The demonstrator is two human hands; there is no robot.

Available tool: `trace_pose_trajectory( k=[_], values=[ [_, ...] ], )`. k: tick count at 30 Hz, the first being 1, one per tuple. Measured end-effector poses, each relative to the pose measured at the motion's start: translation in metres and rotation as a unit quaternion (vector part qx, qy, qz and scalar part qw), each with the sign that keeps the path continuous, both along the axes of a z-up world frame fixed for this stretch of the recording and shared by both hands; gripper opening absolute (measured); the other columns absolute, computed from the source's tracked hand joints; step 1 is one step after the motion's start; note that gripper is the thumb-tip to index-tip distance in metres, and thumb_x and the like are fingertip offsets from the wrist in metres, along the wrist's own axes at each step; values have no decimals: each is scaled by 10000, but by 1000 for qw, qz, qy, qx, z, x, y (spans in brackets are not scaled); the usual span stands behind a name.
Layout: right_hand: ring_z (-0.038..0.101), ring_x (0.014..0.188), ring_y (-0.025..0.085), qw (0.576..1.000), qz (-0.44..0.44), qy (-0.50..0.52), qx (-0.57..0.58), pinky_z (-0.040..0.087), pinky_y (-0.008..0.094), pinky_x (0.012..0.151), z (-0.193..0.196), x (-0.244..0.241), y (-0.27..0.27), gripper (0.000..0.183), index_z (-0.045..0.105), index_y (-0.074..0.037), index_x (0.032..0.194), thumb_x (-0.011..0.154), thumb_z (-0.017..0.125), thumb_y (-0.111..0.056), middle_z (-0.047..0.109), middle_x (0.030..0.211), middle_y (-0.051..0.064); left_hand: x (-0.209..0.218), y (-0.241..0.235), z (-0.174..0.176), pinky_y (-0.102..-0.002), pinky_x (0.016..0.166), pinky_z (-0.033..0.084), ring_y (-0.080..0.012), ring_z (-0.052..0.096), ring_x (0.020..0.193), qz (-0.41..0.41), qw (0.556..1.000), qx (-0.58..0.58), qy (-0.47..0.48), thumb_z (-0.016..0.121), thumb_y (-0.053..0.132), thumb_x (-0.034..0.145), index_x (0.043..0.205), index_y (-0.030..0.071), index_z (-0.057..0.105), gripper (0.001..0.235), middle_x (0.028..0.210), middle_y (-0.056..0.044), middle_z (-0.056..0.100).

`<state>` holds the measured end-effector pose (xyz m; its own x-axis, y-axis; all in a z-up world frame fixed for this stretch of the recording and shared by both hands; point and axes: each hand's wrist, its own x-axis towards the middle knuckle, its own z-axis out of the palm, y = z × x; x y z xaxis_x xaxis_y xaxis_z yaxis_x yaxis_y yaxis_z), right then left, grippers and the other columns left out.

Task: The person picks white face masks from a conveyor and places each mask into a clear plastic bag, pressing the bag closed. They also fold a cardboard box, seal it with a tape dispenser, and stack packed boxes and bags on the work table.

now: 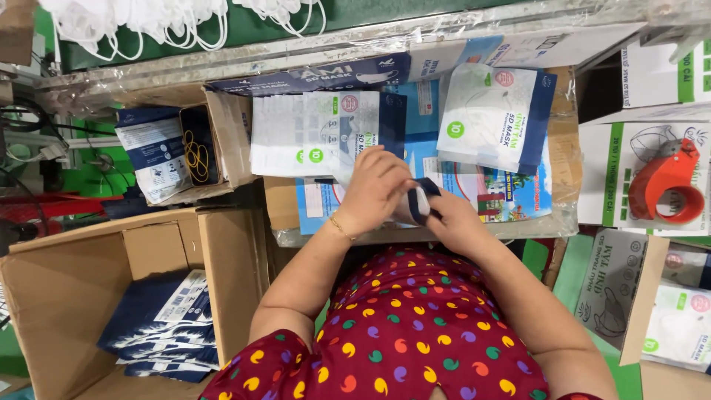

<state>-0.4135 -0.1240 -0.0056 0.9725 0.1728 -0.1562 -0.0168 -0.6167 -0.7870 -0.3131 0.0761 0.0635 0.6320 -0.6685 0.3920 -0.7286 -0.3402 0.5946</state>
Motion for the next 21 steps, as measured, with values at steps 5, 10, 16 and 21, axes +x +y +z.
trace_pose_trajectory(
  k=[5, 10, 16, 21],
  values=[
    [671, 879, 423, 998, 45, 33, -30, 527, 482, 772, -15, -1, 2, 165, 719, -38, 893, 823, 679, -182, 702, 940, 222, -11, -10, -3, -503, 1117, 392, -285, 585, 1092, -38, 999, -11, -4, 724, 180, 906, 966, 106, 657, 117, 1026, -38, 643],
    [676, 950, 401, 997, 50, 9, 59, 530, 449, 831, 14, 5, -8, 242, 701, 0, 1066, 912, 672, -184, 689, 1049, 210, 2, -5, -29, -474, 970, 445, -330, 602, 1019, 12, 999, -27, -41, 692, 110, 879, 962, 124, 683, 84, 975, -71, 646],
    [692, 959, 358, 979, -95, -106, 144, 549, 378, 813, 38, 12, -9, 330, 625, -55, 1186, 877, 695, -145, 629, 1218, 163, 13, 2, 15, -461, 763, 432, -380, 582, 873, 31, 980, 46, 193, 755, 212, 918, 937, 55, 656, 187, 870, -141, 624],
    [704, 945, 309, 988, -47, -89, 115, 553, 372, 840, 1, 5, -12, 211, 699, -45, 1096, 888, 672, -29, 719, 1054, 119, -1, -6, 26, -450, 755, 429, -348, 580, 828, -74, 995, 36, 59, 713, 175, 880, 878, 65, 627, 140, 854, -104, 597]
  ],
)
